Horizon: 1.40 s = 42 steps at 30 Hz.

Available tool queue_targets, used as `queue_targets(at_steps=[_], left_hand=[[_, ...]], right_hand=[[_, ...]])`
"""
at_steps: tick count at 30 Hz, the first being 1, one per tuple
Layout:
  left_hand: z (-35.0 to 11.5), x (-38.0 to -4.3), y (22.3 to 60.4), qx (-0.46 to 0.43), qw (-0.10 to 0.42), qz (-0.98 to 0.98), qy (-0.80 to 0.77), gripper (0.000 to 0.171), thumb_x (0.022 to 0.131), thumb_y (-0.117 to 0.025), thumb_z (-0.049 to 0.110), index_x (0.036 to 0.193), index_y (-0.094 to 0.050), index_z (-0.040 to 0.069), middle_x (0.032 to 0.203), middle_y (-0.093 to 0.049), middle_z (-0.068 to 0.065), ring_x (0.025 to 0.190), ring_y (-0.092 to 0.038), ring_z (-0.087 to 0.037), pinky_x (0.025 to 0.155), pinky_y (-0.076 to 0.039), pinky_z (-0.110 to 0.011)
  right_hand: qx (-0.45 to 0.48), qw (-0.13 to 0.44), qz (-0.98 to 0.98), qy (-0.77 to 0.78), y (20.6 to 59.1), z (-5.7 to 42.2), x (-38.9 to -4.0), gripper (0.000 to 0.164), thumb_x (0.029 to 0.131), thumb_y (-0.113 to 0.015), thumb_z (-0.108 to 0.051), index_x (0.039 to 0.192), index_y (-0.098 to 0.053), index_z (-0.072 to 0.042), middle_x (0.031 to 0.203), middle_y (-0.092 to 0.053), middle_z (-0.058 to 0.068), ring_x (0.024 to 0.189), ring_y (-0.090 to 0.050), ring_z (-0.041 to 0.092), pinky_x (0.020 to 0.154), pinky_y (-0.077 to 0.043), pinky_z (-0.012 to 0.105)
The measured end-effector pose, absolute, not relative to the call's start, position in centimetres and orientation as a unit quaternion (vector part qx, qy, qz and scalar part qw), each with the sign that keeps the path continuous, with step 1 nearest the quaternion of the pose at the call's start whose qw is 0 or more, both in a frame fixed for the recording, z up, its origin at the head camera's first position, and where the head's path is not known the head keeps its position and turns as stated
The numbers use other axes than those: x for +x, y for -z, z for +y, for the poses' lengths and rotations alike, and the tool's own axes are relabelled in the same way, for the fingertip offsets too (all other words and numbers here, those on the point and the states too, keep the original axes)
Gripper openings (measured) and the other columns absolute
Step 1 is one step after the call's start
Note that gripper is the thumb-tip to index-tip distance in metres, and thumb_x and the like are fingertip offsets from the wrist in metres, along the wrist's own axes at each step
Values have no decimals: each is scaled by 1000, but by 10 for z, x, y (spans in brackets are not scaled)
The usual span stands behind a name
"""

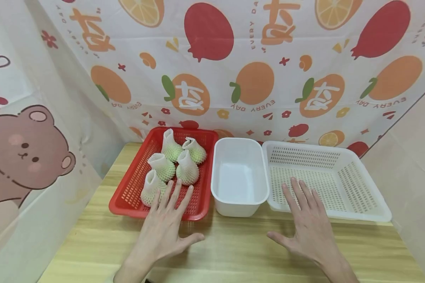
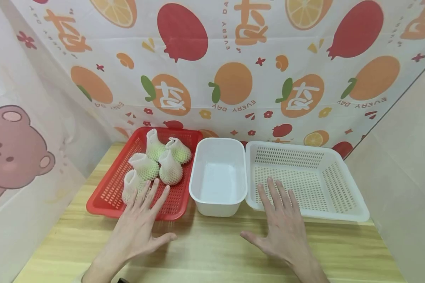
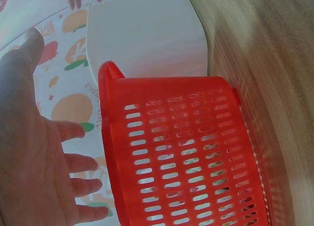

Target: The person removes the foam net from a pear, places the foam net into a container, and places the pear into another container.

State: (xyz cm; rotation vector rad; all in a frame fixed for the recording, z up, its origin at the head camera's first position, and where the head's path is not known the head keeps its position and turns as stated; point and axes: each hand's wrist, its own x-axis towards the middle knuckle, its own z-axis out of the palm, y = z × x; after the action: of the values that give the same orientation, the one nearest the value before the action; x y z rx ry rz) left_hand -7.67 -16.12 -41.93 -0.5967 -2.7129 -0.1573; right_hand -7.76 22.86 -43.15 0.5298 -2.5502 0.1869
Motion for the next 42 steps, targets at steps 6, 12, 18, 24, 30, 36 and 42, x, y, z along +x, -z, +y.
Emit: queue_targets(at_steps=[6,12,18,24,30,36,42], left_hand=[[-162,-76,420,-212,188,-957,57,114,83,-38,97,162,-41,14,171,-33,-21,158,-30,-44,125,-28,-64],[-168,-77,421,-215,211,-952,56,114,85,-35,96,162,-40,12,170,-35,-22,157,-32,-45,137,-4,-49],[-175,-76,419,-220,219,-949,47,114,84,-41,94,162,-40,12,168,-38,-23,155,-35,-46,134,16,-36],[-186,-80,414,-228,227,-946,35,113,84,-41,95,162,-40,12,166,-42,-23,154,-36,-49,128,-26,-63],[-205,-83,408,-223,209,-952,22,114,85,-37,96,162,-41,12,166,-42,-23,153,-40,-47,121,-37,-64],[-224,-84,406,-219,204,-954,24,113,83,-50,92,162,-41,11,169,-39,-21,156,-36,-43,138,-5,-49],[-243,-90,404,-237,237,-942,23,115,88,-32,95,162,-39,7,162,-47,-23,162,-29,-35,136,10,-34]], right_hand=[[197,265,-941,-75,432,231,-77,120,84,-31,-99,166,-31,-12,176,-25,14,158,-29,39,136,5,34],[201,274,-937,-85,436,233,-77,120,84,-29,-98,165,-33,-10,174,-29,16,156,-33,41,136,5,33],[209,274,-935,-87,439,236,-77,119,84,-31,-98,166,-31,-11,176,-26,14,161,-27,36,137,3,34],[211,264,-938,-81,440,240,-76,120,84,-33,-98,166,-32,-10,176,-25,14,163,-23,35,137,4,34],[210,265,-938,-79,439,245,-75,120,84,-32,-98,163,-37,-7,176,-25,14,160,-28,39,137,4,35],[212,265,-937,-80,437,249,-74,120,84,-34,-97,166,-31,-10,176,-26,14,160,-27,39,136,7,32],[214,277,-934,-75,438,253,-73,120,85,-32,-97,162,-38,-5,174,-29,15,167,-14,27,136,5,31]])
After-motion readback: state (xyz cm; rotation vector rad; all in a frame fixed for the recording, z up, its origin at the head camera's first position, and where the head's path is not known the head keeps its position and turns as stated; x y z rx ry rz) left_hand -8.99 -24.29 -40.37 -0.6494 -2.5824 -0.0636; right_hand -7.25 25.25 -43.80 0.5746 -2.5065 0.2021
